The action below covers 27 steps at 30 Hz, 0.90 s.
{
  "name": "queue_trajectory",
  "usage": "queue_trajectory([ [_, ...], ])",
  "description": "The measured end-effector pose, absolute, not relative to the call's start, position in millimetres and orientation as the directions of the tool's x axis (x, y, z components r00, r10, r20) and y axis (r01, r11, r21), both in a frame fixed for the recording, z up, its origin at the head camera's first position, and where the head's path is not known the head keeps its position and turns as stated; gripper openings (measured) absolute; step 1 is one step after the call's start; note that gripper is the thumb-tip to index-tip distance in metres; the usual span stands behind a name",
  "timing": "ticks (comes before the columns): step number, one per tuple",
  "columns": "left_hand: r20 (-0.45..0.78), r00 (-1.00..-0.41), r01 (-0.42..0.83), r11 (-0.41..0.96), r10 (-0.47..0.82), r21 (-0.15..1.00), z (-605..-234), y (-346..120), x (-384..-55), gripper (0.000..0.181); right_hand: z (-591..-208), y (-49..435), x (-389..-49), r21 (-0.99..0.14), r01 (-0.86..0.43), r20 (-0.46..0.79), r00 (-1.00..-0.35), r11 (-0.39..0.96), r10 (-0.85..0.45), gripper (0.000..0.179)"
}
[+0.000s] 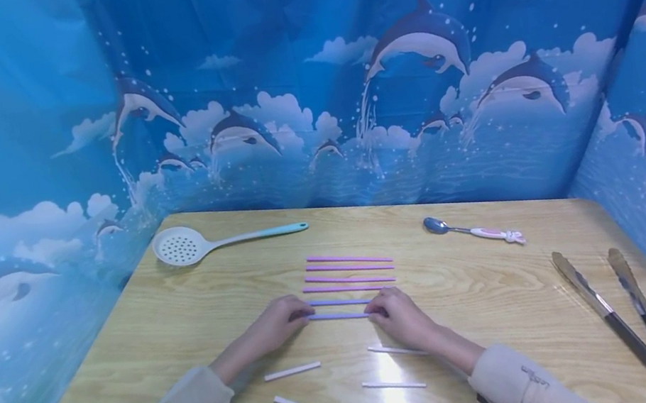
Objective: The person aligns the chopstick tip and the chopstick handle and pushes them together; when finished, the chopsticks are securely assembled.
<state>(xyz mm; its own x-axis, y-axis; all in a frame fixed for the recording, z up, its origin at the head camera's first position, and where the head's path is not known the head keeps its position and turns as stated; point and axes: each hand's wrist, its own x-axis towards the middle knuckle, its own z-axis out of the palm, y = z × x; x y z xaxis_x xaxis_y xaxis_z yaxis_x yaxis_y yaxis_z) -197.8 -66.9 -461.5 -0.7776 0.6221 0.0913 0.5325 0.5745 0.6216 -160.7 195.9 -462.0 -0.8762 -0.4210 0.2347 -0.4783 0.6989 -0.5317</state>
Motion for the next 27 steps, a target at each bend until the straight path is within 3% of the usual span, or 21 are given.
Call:
queue_trajectory([
  [20,0.095,-0.761,0.544,0.551,0.642,0.633,-457,-76,-191,0.024,-454,206,-156,-0.556,-0.438,0.222,-0.897,0.706,-0.382,0.010],
  [27,0.036,-0.761,0.478,0.522,0.648,0.706,-453,-82,-178,0.026,-449,216,-144,-0.611,-0.410,0.180,-0.905,0.677,-0.385,0.013],
])
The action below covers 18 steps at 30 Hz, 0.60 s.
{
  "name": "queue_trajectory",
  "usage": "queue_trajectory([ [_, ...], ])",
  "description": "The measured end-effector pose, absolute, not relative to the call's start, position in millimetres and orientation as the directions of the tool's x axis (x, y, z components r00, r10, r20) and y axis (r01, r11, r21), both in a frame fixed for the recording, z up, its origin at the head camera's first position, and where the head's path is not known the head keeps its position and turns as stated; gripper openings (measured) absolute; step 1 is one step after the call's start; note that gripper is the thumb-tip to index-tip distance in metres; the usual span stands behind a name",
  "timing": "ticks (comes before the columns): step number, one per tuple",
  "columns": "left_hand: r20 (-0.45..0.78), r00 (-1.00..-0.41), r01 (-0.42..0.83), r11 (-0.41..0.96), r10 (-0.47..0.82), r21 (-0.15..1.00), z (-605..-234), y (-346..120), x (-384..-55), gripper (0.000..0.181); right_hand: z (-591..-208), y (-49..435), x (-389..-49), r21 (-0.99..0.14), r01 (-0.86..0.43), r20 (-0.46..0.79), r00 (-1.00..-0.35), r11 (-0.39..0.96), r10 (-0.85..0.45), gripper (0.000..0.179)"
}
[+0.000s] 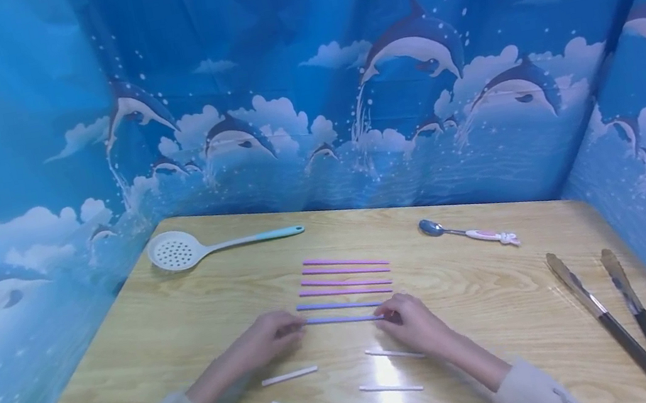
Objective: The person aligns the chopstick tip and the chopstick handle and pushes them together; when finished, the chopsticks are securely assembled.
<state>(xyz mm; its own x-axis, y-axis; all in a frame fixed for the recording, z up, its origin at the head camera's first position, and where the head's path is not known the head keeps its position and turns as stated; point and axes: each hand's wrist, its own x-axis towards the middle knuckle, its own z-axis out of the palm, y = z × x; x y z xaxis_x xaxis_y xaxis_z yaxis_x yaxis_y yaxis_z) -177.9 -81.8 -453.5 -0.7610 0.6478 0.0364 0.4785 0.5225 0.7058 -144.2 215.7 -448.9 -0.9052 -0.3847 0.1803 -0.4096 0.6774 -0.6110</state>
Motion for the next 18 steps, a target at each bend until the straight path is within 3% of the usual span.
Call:
queue_trajectory([
  [8,-0.057,-0.696,0.444,0.491,0.716,0.750,-457,-92,-164,0.031,-447,220,-125,-0.640,-0.357,0.034,-0.898,0.680,-0.438,0.028],
  [13,-0.092,-0.681,0.408,0.481,0.727,0.776,-455,-93,-158,0.035,-449,223,-120,-0.653,-0.383,0.036,-0.877,0.653,-0.479,0.032],
  [18,-0.116,-0.668,0.382,0.472,0.735,0.794,-454,-91,-154,0.039,-450,224,-117,-0.679,-0.384,0.036,-0.869,0.626,-0.494,0.025],
])
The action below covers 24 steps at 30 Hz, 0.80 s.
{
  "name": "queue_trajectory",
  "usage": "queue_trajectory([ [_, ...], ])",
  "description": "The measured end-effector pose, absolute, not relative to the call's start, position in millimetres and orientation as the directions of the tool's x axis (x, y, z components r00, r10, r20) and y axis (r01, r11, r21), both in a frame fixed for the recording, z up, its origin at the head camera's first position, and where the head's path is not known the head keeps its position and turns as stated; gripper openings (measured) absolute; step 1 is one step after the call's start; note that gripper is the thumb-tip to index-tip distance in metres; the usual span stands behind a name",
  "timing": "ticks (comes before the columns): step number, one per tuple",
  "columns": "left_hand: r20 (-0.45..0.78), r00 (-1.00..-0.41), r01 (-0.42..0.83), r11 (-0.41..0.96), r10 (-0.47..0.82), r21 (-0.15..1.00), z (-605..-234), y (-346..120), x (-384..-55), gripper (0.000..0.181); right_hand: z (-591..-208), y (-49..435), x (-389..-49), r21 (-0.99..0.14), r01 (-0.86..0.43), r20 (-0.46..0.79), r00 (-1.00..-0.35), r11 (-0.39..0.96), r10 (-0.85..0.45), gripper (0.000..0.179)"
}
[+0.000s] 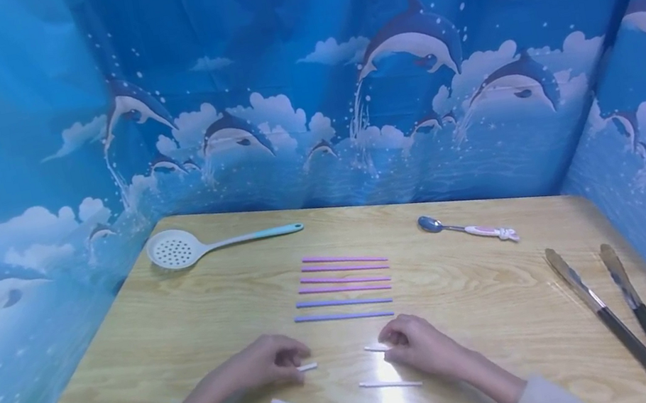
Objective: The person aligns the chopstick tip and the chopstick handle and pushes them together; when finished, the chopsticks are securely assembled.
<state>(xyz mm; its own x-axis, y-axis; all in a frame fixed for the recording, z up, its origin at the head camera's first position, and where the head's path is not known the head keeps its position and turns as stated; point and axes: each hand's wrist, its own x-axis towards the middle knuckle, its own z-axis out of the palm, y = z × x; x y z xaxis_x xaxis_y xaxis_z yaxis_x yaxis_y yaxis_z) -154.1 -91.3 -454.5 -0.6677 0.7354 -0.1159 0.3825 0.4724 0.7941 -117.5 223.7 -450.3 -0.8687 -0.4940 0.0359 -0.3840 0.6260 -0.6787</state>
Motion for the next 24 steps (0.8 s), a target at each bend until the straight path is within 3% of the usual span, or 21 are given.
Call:
queue_trajectory([
  [10,-0.100,-0.643,0.447,0.478,0.759,0.756,-455.5,-90.6,-153.7,0.034,-450.7,221.9,-118.2,-0.693,-0.373,0.009,-0.860,0.617,-0.509,0.009],
  [24,-0.043,-0.661,0.509,0.490,0.749,0.708,-453.4,-86.3,-154.9,0.018,-449.7,217.0,-117.9,-0.705,-0.382,0.040,-0.862,0.597,-0.504,0.007],
])
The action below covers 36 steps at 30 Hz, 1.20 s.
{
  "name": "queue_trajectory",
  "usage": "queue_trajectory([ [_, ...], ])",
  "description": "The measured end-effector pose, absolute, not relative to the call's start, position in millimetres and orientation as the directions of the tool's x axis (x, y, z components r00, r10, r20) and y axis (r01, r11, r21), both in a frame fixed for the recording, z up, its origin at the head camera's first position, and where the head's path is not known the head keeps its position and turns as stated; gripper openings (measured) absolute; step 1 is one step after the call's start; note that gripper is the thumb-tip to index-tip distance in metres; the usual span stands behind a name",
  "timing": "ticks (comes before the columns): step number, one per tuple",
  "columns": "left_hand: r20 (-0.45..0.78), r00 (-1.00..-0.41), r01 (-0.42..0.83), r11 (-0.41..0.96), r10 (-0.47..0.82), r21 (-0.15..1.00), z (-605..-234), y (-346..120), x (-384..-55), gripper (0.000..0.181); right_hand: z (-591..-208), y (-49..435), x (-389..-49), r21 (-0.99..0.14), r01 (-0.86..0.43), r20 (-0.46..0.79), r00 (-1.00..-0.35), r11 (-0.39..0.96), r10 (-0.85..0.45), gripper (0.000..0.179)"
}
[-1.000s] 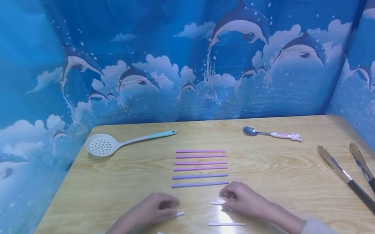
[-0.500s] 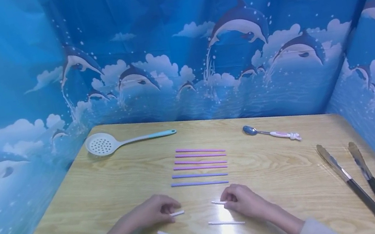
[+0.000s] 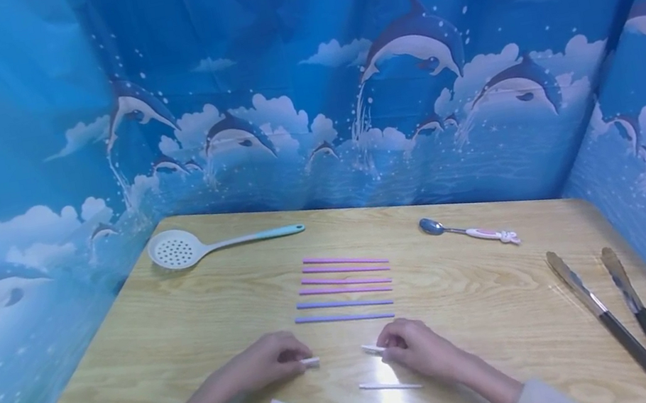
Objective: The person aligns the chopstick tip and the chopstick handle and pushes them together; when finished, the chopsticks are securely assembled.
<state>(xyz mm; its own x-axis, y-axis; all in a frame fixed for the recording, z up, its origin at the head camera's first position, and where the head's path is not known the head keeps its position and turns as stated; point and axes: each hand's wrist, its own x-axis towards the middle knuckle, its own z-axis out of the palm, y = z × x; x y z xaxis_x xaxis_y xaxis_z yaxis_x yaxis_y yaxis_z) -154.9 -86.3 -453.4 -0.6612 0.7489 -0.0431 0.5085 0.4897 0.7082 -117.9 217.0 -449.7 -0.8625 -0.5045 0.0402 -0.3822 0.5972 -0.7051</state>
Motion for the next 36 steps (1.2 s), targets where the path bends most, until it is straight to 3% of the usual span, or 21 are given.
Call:
queue_trajectory([
  [11,0.108,-0.674,0.585,0.439,0.731,0.682,-449,-76,-155,0.016,-442,198,-115,-0.710,-0.426,0.106,-0.852,0.561,-0.513,0.010],
  [28,0.086,-0.680,0.535,0.413,0.728,0.737,-444,-64,-153,0.016,-435,183,-116,-0.733,-0.413,0.103,-0.853,0.540,-0.512,0.011],
  [36,0.126,-0.671,0.566,0.394,0.731,0.724,-445,-64,-155,0.016,-435,182,-117,-0.719,-0.455,0.182,-0.853,0.526,-0.488,0.010],
])
